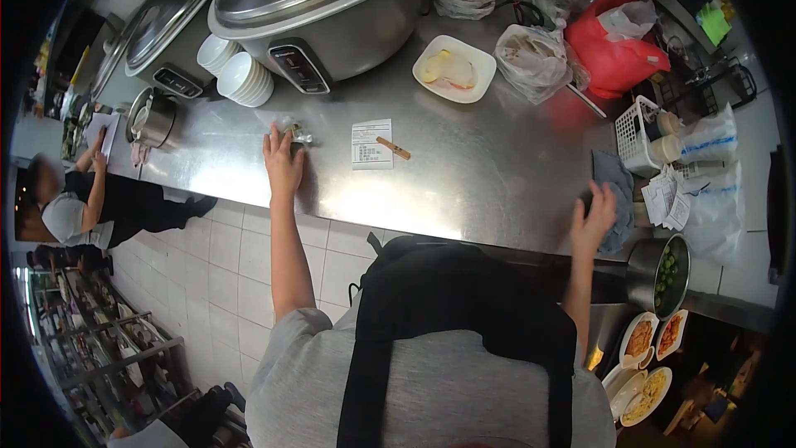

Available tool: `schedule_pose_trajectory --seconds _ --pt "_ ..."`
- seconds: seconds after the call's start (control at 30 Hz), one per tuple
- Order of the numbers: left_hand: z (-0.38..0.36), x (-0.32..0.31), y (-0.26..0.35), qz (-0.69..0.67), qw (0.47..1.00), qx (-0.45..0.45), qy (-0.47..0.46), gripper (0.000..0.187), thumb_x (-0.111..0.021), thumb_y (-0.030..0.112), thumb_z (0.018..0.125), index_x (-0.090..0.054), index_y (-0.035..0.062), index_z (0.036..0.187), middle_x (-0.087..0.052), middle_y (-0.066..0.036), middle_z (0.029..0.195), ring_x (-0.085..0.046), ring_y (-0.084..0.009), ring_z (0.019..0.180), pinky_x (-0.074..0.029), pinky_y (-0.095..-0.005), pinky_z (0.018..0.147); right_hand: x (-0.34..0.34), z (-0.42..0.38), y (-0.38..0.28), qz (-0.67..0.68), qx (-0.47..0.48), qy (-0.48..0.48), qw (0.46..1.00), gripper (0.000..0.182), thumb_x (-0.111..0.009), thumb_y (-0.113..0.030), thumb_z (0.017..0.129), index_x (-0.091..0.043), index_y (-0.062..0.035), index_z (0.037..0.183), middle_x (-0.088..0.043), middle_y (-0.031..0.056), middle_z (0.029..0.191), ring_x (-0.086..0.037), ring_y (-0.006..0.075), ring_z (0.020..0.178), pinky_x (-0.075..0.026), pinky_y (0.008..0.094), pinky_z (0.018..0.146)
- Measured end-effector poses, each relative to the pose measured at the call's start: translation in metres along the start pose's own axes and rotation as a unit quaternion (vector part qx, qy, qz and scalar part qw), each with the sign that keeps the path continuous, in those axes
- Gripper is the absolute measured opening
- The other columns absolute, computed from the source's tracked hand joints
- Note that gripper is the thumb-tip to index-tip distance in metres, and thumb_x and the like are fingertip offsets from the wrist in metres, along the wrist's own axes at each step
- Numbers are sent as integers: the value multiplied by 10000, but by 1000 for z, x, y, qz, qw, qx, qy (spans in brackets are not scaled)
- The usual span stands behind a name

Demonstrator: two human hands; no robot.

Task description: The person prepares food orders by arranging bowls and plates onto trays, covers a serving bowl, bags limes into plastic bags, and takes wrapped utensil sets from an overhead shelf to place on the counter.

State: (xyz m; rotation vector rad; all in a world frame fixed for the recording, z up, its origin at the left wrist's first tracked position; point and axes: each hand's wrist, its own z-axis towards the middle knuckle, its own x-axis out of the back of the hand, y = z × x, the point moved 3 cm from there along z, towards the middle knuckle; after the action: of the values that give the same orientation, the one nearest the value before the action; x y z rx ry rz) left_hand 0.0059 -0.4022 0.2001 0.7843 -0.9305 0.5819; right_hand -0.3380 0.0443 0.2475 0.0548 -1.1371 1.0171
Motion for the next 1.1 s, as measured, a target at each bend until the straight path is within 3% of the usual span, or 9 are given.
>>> schedule_pose_trajectory --seconds 0.07,0.17,0.27,0.47,0.73,0.83,1.0,1.07,1.1 --pt "-1 -1 -3 -9 1000 -4 -8 485 -663 83 706 -534 64 1173 -288 -162 1402 -294 -422 1240 -312 -446 1008 17 3 13 -322 -133 -43 936 461 -572 -165 806 -470 -121 1253 -356 172 1345 -249 341 1292 -261 487 1006" --pt "-1 4 3 -13 1000 0 -15 496 -665 91 710 -523 70 1185 -269 -177 1406 -270 -417 1256 -299 -446 1015 10 -11 41 -366 -144 -67 917 460 -562 -169 817 -466 -153 1267 -351 165 1360 -240 365 1296 -256 534 993" --pt "-2 9 13 -50 998 0 44 502 -653 85 719 -511 79 1200 -248 -203 1406 -236 -410 1275 -279 -444 1023 5 -18 103 -232 -21 -23 972 472 -568 -98 799 -468 -131 1259 -371 175 1344 -350 382 1224 -328 486 956" --pt "-2 25 53 -95 988 -26 116 475 -639 74 726 -516 84 1185 -219 -227 1406 -205 -402 1288 -243 -462 1028 16 -11 173 -51 -151 -86 983 579 -608 38 707 -473 -115 1249 -389 166 1332 -429 360 1153 -395 354 911" --pt "-16 37 122 -209 974 -67 46 448 -645 106 749 -530 101 1182 -367 -155 1355 -336 -308 1257 -280 -411 1017 48 11 57 -84 -37 -153 984 777 -702 -88 668 -313 -94 1340 -222 201 1402 -275 425 1248 -286 421 1011" --pt "-38 67 223 -459 860 -89 -203 409 -621 178 791 -529 108 1183 -461 -82 1293 -396 -230 1225 -325 -397 994 41 8 29 -133 -8 -67 989 655 -636 -173 748 -342 -86 1327 -177 227 1417 -222 402 1287 -235 428 1035" --pt "-98 168 380 -648 342 -471 -491 560 -433 466 889 -480 14 1216 -339 -205 1337 -292 -300 1276 -214 -409 1031 14 9 -26 83 50 -124 987 593 -632 -113 737 -399 -34 1277 -164 204 1429 -209 384 1299 -229 414 1042" --pt "-118 207 410 -721 127 -419 -537 577 -323 473 925 -461 -15 1200 -340 -219 1319 -303 -298 1265 -231 -396 1013 8 12 -41 122 70 -150 979 588 -631 -99 735 -404 -32 1273 -151 211 1432 -211 375 1302 -230 417 1042" --pt "-129 228 421 -725 142 -413 -532 577 -323 473 925 -461 -15 1200 -340 -219 1319 -303 -298 1265 -231 -396 1013 5 15 -45 118 87 -152 977 583 -627 -93 736 -405 -27 1271 -141 210 1437 -207 368 1307 -225 415 1044"
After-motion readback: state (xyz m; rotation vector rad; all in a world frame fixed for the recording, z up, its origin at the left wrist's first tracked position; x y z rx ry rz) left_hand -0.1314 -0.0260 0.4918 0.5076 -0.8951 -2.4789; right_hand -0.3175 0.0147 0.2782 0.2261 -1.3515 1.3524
